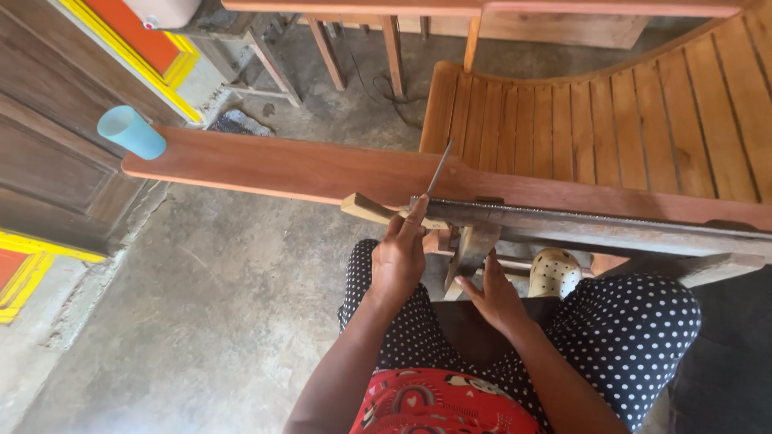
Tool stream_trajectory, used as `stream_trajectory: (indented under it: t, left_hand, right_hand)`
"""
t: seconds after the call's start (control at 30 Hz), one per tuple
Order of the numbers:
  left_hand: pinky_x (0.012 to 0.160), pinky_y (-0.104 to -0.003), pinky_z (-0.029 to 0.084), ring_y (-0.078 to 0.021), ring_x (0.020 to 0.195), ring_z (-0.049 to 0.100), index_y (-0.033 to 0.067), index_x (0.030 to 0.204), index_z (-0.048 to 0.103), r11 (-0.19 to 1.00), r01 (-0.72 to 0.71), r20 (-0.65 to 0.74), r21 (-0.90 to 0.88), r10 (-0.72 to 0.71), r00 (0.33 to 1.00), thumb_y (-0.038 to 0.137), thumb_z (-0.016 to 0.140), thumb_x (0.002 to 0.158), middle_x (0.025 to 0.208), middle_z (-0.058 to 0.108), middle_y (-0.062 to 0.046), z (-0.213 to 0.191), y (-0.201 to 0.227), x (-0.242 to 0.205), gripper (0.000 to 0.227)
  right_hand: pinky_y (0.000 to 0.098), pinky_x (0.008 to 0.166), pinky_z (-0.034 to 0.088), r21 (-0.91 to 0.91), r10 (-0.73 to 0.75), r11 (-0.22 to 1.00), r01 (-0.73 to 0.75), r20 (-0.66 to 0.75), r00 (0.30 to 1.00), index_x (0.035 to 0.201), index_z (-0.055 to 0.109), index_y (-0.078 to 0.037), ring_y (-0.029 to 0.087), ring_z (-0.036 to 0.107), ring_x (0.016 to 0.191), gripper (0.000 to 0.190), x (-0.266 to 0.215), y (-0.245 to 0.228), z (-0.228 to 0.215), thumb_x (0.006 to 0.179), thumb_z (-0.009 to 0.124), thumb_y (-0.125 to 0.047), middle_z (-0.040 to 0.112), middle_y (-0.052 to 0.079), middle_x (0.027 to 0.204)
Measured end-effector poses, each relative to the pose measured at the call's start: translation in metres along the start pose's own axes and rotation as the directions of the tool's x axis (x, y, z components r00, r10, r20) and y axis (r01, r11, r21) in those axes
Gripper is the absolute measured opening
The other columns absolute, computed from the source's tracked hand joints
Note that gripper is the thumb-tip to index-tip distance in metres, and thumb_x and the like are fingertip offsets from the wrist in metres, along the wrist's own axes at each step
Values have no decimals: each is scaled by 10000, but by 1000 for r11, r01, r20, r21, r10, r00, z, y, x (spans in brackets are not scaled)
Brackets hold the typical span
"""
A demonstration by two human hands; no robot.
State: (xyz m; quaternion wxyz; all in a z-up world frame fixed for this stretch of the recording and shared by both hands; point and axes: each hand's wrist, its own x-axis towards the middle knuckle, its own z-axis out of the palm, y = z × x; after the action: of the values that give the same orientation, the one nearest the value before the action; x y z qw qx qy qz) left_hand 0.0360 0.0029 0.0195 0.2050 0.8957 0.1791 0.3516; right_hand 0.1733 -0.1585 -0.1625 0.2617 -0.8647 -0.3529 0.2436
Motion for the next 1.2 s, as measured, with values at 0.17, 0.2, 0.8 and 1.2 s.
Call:
stream_trajectory:
  t: [0.17,0.2,0.8,1.2]
  left_hand:
    - [550,-400,585,-316,723,712,114,1509,503,993,-30,-43,-115,25,999,3,587,1001,1033,643,-164,-13,9,-16,526]
    - [541,-426,568,-327,685,691,128,1499,520,999,-16,-12,-28,16,1000,3,613,975,982,630,-157,-13,10,-24,546]
    - [569,-448,592,-356,724,709,153,1516,506,1000,5,52,-5,-5,999,8,614,952,1092,638,-197,-6,18,-23,592]
    - [565,-444,588,-343,693,699,160,1542,467,997,25,121,70,-33,992,3,608,925,993,640,-169,16,18,-4,652]
  right_hand:
    - [501,1072,463,-14,-61,998,60,-24,998,1561,-77,71,515,409,1386,1119,4,-4,-9,981,491,-699,160,394,1578]
    - [482,1071,487,-4,15,1000,-15,32,999,1576,-92,52,483,442,1384,1128,0,-18,-19,953,475,-698,185,373,1586]
    - [490,1051,507,28,9,1000,-9,-5,1000,1568,-24,62,491,485,1340,1112,-4,-16,-16,933,517,-673,249,384,1566]
    - [494,998,558,46,24,999,-24,4,1000,1584,-26,28,484,565,1276,1126,-12,-24,-20,896,518,-678,315,372,1547]
